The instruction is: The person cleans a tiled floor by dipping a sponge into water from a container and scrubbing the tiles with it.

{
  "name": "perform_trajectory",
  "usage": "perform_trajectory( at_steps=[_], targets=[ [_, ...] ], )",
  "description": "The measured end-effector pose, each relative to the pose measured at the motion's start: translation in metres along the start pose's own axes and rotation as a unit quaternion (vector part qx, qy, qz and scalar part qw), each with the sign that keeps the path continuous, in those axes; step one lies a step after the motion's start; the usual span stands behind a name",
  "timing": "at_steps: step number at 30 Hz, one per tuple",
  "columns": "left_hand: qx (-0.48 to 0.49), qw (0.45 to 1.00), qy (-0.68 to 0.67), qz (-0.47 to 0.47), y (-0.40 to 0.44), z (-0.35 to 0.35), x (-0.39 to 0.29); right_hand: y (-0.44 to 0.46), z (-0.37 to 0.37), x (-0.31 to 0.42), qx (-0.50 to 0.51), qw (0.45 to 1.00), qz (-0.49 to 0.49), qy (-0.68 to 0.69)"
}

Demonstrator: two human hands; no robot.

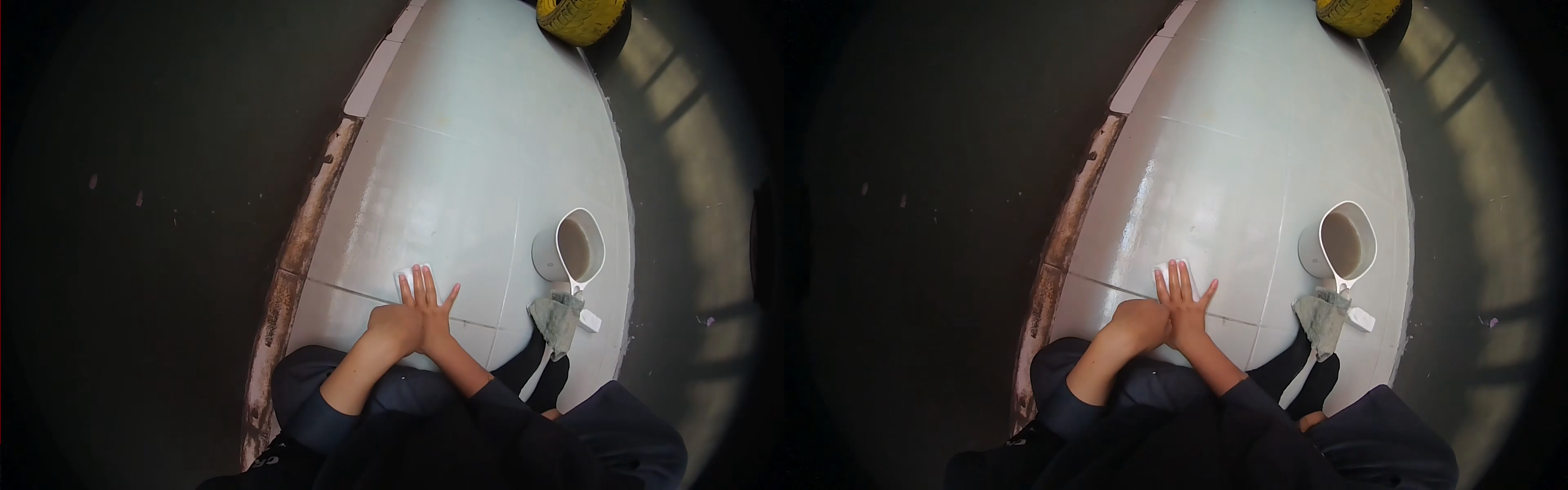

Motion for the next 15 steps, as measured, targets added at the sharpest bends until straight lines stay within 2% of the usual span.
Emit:
perform_trajectory(
  at_steps=[3, 5, 6, 10, 12, 13, 15],
  targets=[
    [0.001, 1.000, -0.012, 0.005, -0.005, -0.001, 0.000, -0.001, -0.003, 0.002, 0.012, 0.999, -0.002, 0.045],
    [-0.002, 1.000, 0.013, -0.014, -0.004, 0.009, 0.003, 0.020, -0.009, -0.004, -0.004, 0.972, -0.005, 0.236],
    [-0.015, 0.998, 0.039, -0.036, -0.003, 0.011, 0.006, 0.034, -0.013, -0.008, 0.000, 0.972, -0.004, 0.235],
    [-0.033, 0.999, 0.003, -0.037, -0.007, -0.010, 0.019, 0.118, -0.033, -0.022, 0.025, 0.972, 0.035, 0.229],
    [-0.097, 0.989, -0.019, -0.108, -0.007, -0.022, 0.037, 0.146, -0.042, -0.028, 0.038, 0.970, 0.052, 0.232],
    [-0.101, 0.989, -0.017, -0.111, -0.007, -0.027, 0.043, 0.155, -0.045, -0.029, 0.057, 0.969, 0.058, 0.231],
    [-0.180, 0.970, -0.052, -0.153, -0.011, -0.040, 0.059, 0.154, -0.045, -0.026, 0.077, 0.969, 0.060, 0.228]
  ],
)
Point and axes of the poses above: each hand's wrist, its own y-axis towards the middle knuckle, its own z-axis out of the palm, x = y × z, the point moved 5 cm from there along y, towards the middle knuckle, and after that the axes turned 3 degrees about -z, right-handed, at the moved point
